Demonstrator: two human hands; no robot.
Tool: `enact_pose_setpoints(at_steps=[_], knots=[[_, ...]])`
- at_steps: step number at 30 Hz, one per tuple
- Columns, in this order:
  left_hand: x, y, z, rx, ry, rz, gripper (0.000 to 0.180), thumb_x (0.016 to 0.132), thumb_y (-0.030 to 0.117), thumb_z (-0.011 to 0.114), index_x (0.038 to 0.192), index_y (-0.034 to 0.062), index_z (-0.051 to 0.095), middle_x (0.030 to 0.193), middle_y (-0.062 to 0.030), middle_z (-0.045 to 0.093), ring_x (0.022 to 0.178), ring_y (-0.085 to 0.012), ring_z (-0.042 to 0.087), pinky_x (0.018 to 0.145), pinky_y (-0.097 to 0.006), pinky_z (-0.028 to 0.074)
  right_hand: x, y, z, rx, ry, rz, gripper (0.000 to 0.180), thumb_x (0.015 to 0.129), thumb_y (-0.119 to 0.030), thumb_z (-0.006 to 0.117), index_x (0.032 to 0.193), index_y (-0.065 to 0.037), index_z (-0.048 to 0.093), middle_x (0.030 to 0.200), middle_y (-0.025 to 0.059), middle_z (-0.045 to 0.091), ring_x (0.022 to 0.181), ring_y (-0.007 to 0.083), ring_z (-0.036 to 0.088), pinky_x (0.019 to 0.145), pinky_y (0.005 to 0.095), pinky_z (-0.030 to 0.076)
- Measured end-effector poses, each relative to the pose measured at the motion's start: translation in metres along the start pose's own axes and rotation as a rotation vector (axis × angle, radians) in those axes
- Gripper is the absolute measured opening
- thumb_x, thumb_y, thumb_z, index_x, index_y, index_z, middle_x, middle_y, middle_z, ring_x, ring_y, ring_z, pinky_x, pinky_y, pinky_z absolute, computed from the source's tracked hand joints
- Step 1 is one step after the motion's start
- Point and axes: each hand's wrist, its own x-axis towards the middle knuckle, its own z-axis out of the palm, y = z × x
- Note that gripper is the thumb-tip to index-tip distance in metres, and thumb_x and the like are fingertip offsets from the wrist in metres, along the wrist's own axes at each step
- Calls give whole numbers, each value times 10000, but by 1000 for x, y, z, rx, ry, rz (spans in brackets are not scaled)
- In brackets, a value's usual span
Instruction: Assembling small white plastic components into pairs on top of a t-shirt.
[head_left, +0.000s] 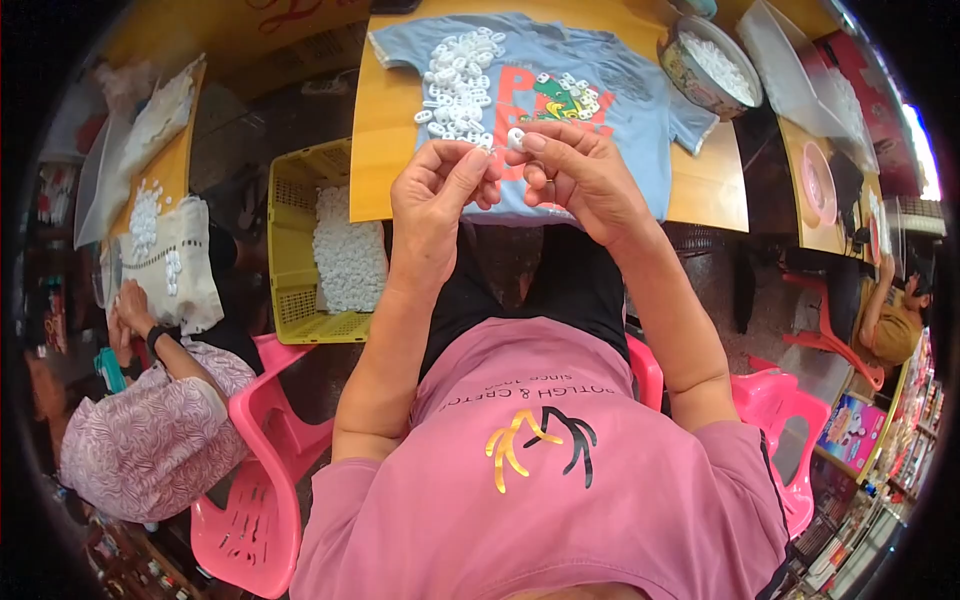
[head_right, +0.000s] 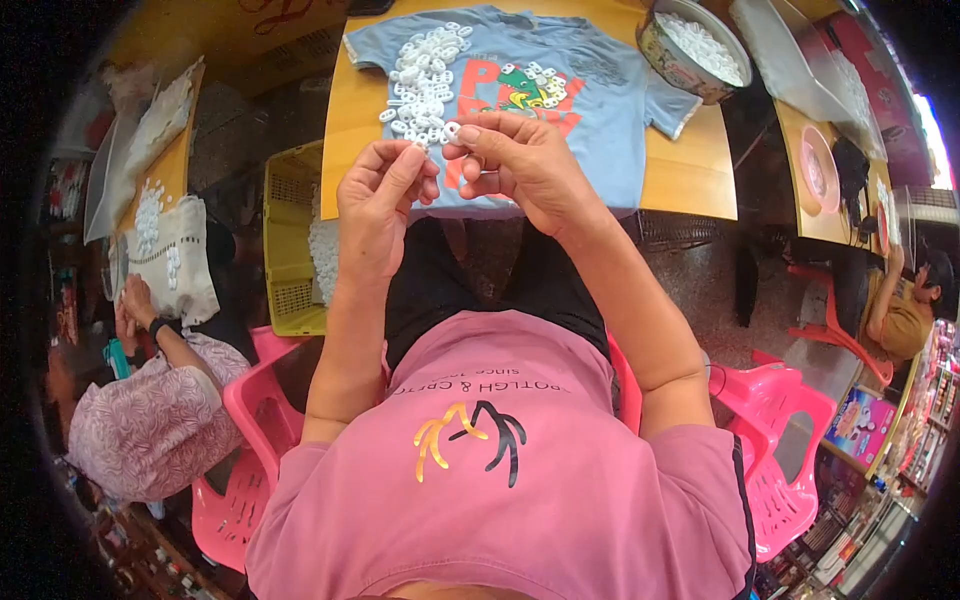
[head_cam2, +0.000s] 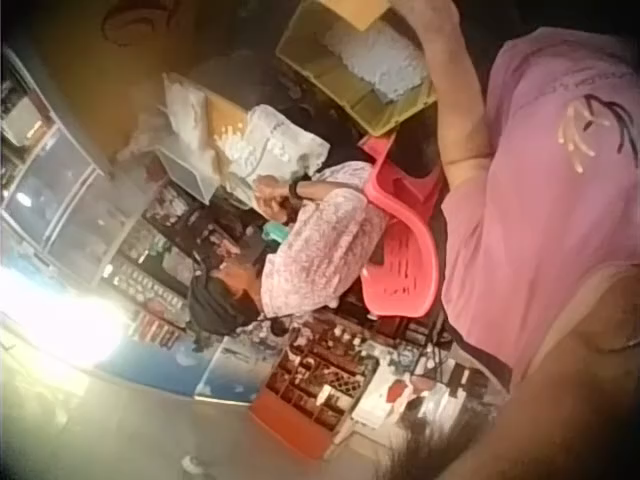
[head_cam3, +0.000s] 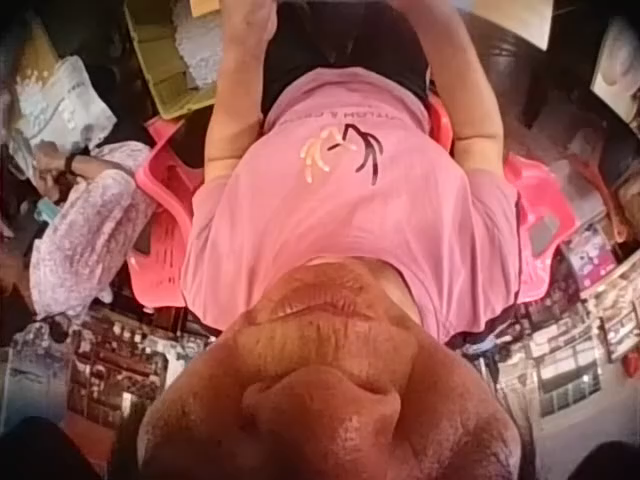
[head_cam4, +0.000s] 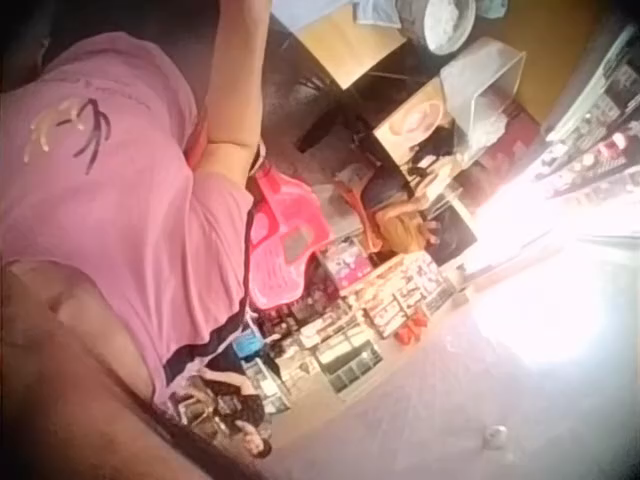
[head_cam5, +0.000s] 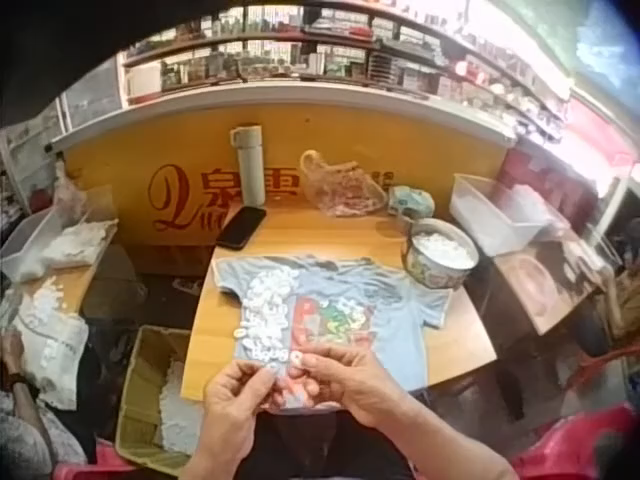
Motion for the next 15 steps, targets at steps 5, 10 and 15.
enact_pose_setpoints(at_steps=[5, 10, 15], knots=[[5, 3, 19, 114, -15, 145, 111, 932, 83, 617, 992, -8, 602, 878, -91, 660, 733, -126, 616, 669, -250, 485, -9, -4, -16, -148, -13, -142, 245, 918, -162, 651, 1100, 3, 655, 813, 23, 630, 633, 64, 572, 575, 226, 517], [6, 3, 36, 217, -36, 191, 129, 929, 107, 636, 998, -1, 619, 904, -56, 662, 778, -94, 617, 701, -229, 490, -17, -8, -21, -238, -11, -186, 272, 915, -174, 661, 1117, 9, 651, 794, 14, 619, 633, 73, 566, 583, 225, 511], [3, -3, 42, 247, -76, 205, 122, 927, 86, 636, 1006, -6, 621, 938, -43, 654, 809, -77, 604, 719, -222, 484, -23, -6, -18, -199, 43, -243, 321, 939, -187, 632, 1192, 9, 626, 787, 10, 607, 652, 80, 570, 598, 230, 507]])
